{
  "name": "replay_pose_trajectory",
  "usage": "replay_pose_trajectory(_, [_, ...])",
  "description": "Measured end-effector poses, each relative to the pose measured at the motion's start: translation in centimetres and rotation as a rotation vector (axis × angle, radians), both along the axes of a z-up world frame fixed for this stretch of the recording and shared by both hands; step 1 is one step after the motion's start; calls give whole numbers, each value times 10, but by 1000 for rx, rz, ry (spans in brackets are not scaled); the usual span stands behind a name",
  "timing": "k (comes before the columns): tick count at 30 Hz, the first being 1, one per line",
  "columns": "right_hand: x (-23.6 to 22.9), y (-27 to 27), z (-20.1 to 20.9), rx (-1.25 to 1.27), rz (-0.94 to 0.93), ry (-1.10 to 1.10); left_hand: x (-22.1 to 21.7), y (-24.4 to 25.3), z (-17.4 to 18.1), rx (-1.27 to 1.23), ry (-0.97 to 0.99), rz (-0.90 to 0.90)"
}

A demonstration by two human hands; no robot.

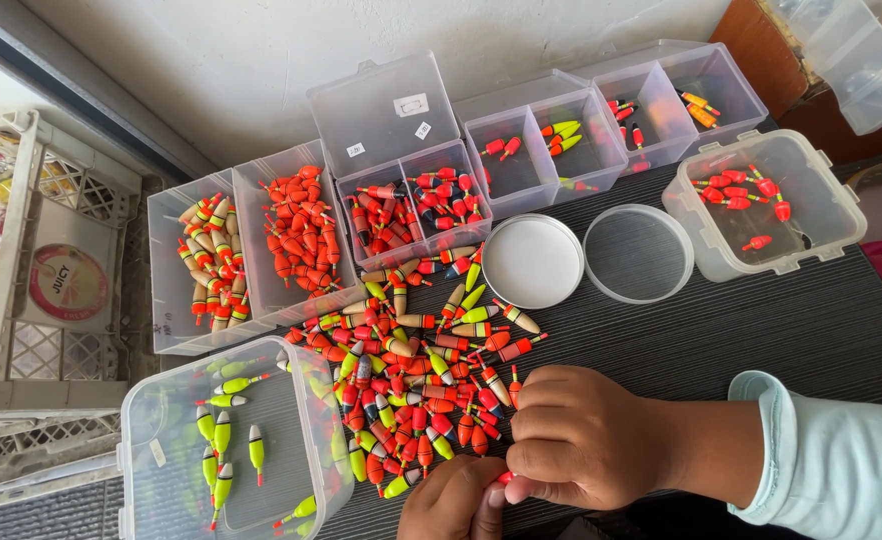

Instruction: The person assembles small fishing floats by hand, picking up components from a pile on a table and inserting them into clear plastic containers. The person handles red, yellow, and green float parts, organizing them into separate compartments.

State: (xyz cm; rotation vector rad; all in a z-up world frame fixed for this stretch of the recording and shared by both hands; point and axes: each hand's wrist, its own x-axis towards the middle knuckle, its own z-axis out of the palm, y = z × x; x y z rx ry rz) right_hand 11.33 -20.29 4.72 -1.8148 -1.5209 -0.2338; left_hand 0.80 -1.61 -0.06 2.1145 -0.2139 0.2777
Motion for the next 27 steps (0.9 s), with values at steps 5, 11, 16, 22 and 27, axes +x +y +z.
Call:
replay_pose_trajectory(5, [0,0,0,-19,-5,27,1,-4,-3,0,-70,69])
replay_pose_trajectory(11, [0,0,1,-20,-12,8,1,-7,10,-83,12,117])
replay_pose_trajectory(16, [0,0,0,-20,-19,-1,1,-3,3,-35,22,35])
replay_pose_trajectory(22, [3,-1,2,-63,-30,23,-3,-9,-1,-30,6,175])
replay_pose_trajectory(27, [33,-27,11,-177,-688,-91,-3,-13,2,-279,125,203])
